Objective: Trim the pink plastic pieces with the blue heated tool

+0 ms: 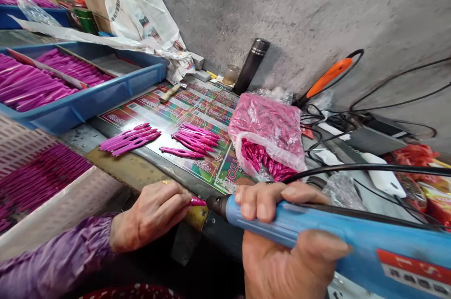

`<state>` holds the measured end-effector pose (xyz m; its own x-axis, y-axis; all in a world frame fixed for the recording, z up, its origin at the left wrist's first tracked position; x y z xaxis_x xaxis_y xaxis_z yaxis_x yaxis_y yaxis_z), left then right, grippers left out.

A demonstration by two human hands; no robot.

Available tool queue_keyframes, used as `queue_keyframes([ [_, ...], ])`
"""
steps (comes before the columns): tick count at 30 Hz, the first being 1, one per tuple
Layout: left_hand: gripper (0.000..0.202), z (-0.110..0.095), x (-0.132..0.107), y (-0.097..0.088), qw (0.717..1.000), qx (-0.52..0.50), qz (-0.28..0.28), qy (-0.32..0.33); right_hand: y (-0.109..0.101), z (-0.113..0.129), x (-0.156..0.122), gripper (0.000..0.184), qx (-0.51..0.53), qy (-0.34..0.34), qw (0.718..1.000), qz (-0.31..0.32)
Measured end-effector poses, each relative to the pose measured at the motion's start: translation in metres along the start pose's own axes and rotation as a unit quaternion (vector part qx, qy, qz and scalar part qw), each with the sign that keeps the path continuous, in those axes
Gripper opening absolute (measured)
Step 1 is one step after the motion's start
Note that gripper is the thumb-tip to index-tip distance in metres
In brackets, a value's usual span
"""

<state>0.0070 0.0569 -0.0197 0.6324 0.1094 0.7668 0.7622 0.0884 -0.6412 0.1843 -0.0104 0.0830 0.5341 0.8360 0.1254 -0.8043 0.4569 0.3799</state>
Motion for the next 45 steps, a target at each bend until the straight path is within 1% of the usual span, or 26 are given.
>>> queue_keyframes([
  [3, 0.011, 0.0011, -0.0028, 0.0028, 1.0, 0.002, -0.001, 0.017, -0.0012, -0.001, -0.0013, 0.05, 0.004, 0.003, 1.0, 0.003],
  [7, 0.014, 0.0003, -0.0023, 0.0033, 1.0, -0.002, -0.005, 0.031, 0.0005, -0.0021, -0.0021, 0.047, 0.008, 0.012, 1.0, 0.01],
  [11, 0.016, -0.001, 0.0005, 0.0021, 0.999, -0.001, -0.014, 0.037, 0.0018, -0.0023, -0.0012, 0.047, 0.012, 0.013, 1.0, 0.016],
  [16, 0.014, -0.0019, 0.0002, 0.0036, 0.999, 0.006, -0.013, 0.037, 0.0019, -0.0015, -0.0012, 0.049, 0.012, 0.02, 1.0, 0.014],
  [21, 0.023, -0.0018, 0.0003, 0.004, 0.998, 0.033, -0.012, 0.047, 0.0047, -0.0003, -0.0012, 0.05, 0.01, 0.022, 1.0, 0.007],
  [28, 0.022, -0.0018, 0.0009, 0.0032, 0.998, 0.034, -0.015, 0.045, 0.0062, 0.0, -0.0022, 0.049, 0.007, 0.026, 1.0, 0.003],
  [34, 0.02, -0.0003, 0.0024, -0.0014, 0.998, 0.031, -0.012, 0.059, 0.0022, -0.0002, -0.0013, 0.051, -0.003, 0.009, 0.999, -0.053],
  [41, 0.019, 0.0014, 0.0023, -0.0034, 0.997, 0.035, -0.01, 0.068, -0.002, -0.0014, -0.0018, 0.052, -0.011, 0.003, 0.999, -0.043],
  [45, 0.018, 0.002, 0.0033, -0.0033, 0.996, 0.04, -0.015, 0.074, 0.0003, -0.0028, -0.0039, 0.046, -0.009, 0.01, 0.998, -0.066],
])
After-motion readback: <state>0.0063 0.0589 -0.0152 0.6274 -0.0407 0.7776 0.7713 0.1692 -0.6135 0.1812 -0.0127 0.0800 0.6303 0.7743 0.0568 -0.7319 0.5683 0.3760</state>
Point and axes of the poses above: each hand's wrist, its own x-axis towards the middle knuckle, its own y-axis out of the palm, z = x × y, the point moved 1 cm from there along x, towards the middle knuckle, and after that the axes turned 13 degrees about y, right-handed, at the moved point
